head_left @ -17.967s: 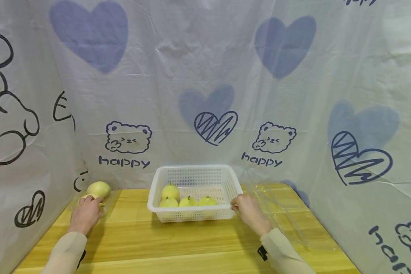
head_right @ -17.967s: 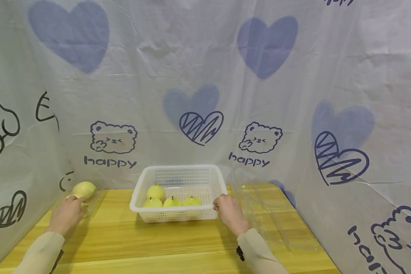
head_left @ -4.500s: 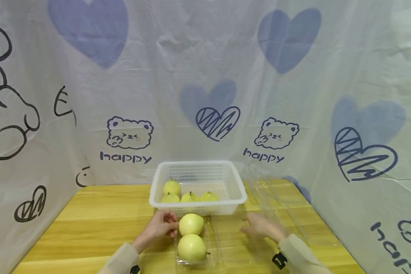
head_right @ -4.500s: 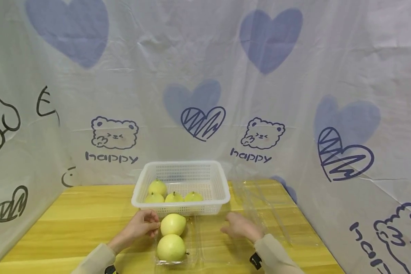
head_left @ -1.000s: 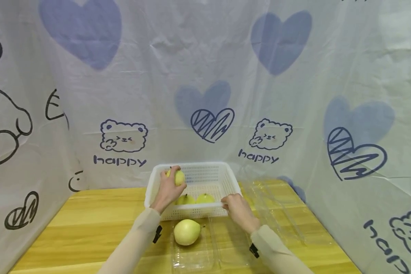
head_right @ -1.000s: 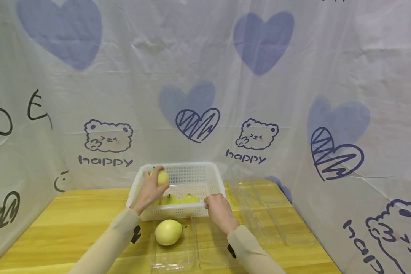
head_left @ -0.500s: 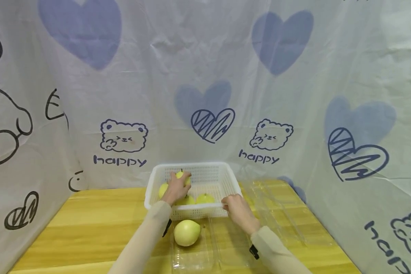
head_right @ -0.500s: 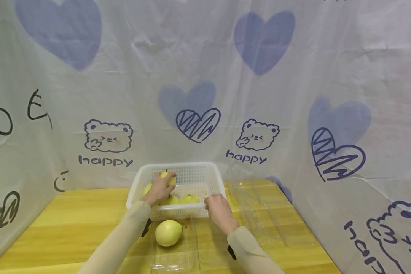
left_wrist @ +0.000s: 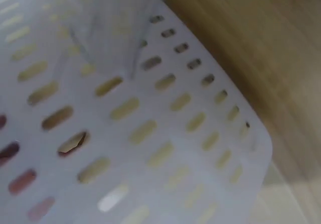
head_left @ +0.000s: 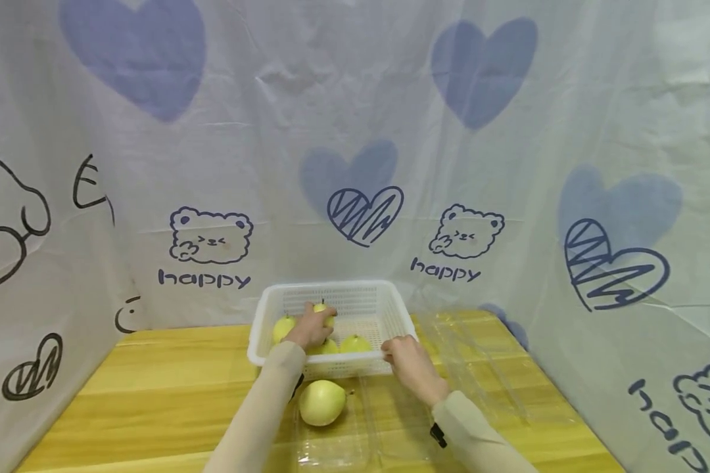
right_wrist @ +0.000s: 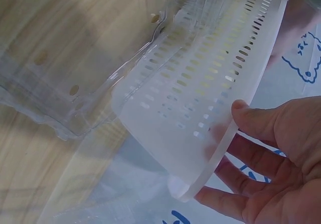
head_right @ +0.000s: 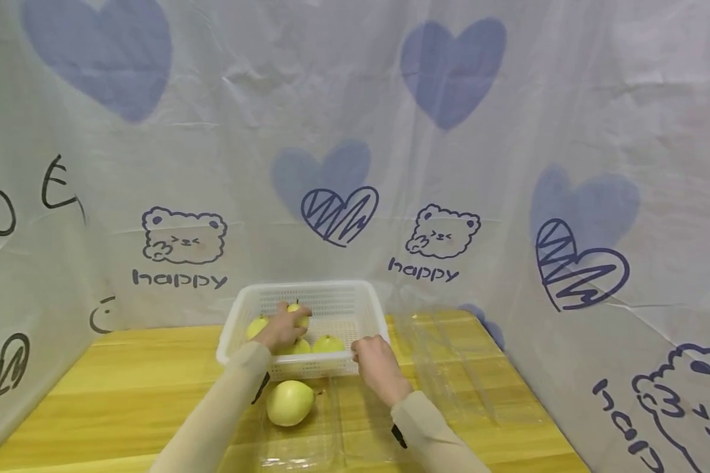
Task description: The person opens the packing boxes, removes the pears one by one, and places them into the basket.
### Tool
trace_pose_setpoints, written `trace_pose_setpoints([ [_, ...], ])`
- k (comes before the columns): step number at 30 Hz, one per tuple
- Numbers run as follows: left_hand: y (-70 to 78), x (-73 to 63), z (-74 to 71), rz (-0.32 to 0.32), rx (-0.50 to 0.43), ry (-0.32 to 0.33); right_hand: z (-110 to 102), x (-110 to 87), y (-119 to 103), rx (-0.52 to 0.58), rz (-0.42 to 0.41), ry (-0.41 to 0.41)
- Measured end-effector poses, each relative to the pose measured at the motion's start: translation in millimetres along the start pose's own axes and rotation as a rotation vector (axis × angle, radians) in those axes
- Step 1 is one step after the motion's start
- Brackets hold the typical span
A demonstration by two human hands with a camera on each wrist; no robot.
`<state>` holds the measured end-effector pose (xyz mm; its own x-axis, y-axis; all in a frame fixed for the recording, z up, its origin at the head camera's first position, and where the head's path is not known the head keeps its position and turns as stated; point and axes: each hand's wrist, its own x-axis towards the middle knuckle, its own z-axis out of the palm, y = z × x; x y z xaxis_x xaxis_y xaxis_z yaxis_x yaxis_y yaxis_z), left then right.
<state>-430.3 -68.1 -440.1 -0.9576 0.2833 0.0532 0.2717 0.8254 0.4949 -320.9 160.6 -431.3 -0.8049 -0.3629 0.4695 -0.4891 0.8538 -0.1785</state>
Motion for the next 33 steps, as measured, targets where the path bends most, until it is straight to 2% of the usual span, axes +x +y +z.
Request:
trace_pose_setpoints([
  [11,1.6,-2.1,-7.9,-0.063,0.119,-0.108,0,2.9,-7,-0.006,-0.002,-0.006],
  [19,3.3,-12.1,-9.9,-0.035,0.115,-0.153,0,1.0,-7,0.005,-0.002,0.003],
  [24,1.7,-21.6,-9.8,-0.030,0.091,-0.140,0,-1.0,-7,0.005,0.007,-0.010],
  [33,4.3,-41.2,-9.5,0.019,0.067,-0.031,-1,-0.3,-8,0.009,0.040,-0.019],
])
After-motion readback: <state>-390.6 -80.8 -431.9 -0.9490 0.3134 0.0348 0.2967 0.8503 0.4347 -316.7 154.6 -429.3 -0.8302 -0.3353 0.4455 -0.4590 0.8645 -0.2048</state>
